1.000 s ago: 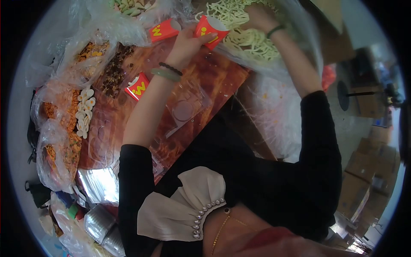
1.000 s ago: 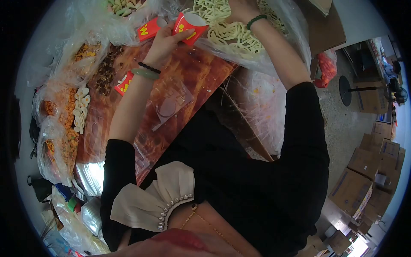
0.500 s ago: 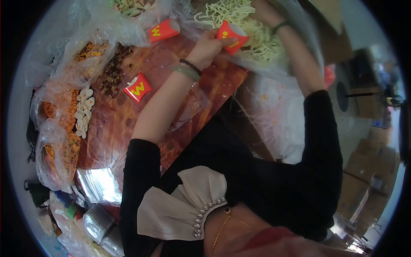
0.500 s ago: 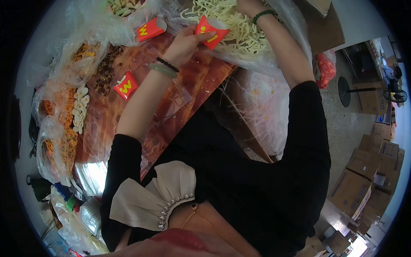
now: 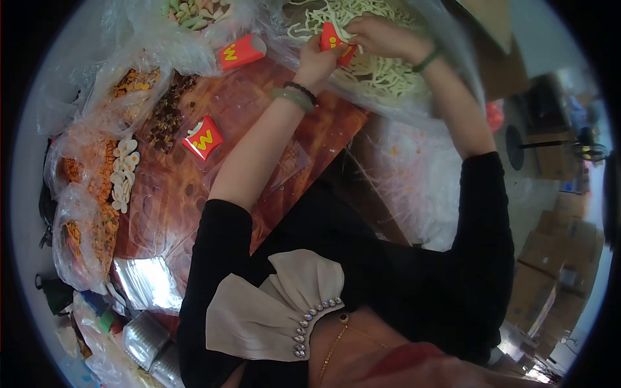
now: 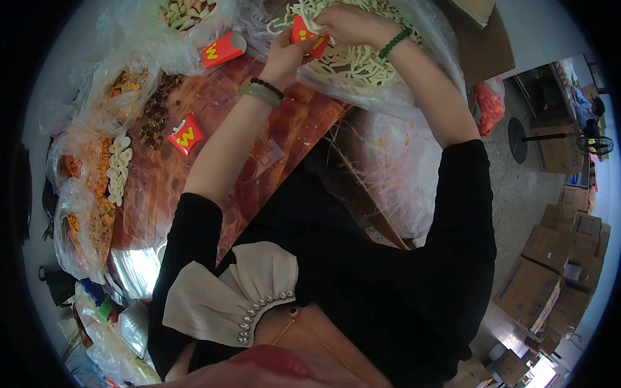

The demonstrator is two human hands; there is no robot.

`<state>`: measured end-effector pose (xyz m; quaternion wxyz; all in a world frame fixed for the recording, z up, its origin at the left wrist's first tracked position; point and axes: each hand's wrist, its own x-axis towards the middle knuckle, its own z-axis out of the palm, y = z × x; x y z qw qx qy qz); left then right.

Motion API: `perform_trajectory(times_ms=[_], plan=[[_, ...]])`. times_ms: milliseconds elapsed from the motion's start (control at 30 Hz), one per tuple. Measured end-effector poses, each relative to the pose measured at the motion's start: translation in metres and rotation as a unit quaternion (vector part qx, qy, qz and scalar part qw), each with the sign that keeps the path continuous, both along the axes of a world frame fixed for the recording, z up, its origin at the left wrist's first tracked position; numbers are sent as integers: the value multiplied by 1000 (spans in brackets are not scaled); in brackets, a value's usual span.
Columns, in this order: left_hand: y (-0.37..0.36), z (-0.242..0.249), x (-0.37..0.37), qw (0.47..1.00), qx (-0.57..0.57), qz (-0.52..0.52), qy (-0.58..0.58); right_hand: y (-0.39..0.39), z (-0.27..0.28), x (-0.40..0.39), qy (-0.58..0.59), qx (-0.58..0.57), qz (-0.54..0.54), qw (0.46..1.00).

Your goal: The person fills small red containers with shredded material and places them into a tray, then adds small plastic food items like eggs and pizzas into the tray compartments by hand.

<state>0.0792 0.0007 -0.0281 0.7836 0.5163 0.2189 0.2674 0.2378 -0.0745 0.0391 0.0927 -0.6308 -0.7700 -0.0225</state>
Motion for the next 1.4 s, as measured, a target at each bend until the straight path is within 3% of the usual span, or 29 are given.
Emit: perform_trajectory(times_ms=[100,167,200,300,367,467,567,767,867,1000,1067,1167,1300,1367,1400], plan=[[1,-5,0,999,51,-7,-16,2,10,-9,7,-12,-36,999],[-4,-7,1,998,30,14,-57,-1,14,-19,6,108,-65,992],[-4,-6,2,998,31,12,-56,0,13,-19,7,109,-66,992],[-3,1,1,997,36,-12,-74,7,5,-13,10,80,-83,993],[-2,7,-2,999,-33,-16,-34,12,2,-10,21,-50,-85,995],[5,-2,-1,994,-61,-76,-39,3,-4,-10,81,-25,-49,995],[1,-2,-3,995,-63,-58,-48,10,-2,5,89,-56,-19,994],[4,-7,-1,996,-27,-59,-66,18,-5,8,230,-6,-86,969],[6,-7,3,994,-20,-44,-97,24,-4,5,176,-48,-15,983],[8,-6,-2,990,-44,-30,-129,17,17,-7,232,-69,-7,970],[10,-4,-6,984,-64,-38,-163,-3,45,-40,246,37,-208,946],[11,-5,-3,981,-67,-19,-184,0,6,-19,159,118,-122,973],[12,-15,0,987,-39,-24,-155,0,4,-35,153,154,-57,975],[12,-17,-2,988,-27,-23,-150,-5,20,-43,341,-137,-136,920],[11,-16,-4,988,-26,-23,-150,-6,21,-42,340,-136,-135,921]])
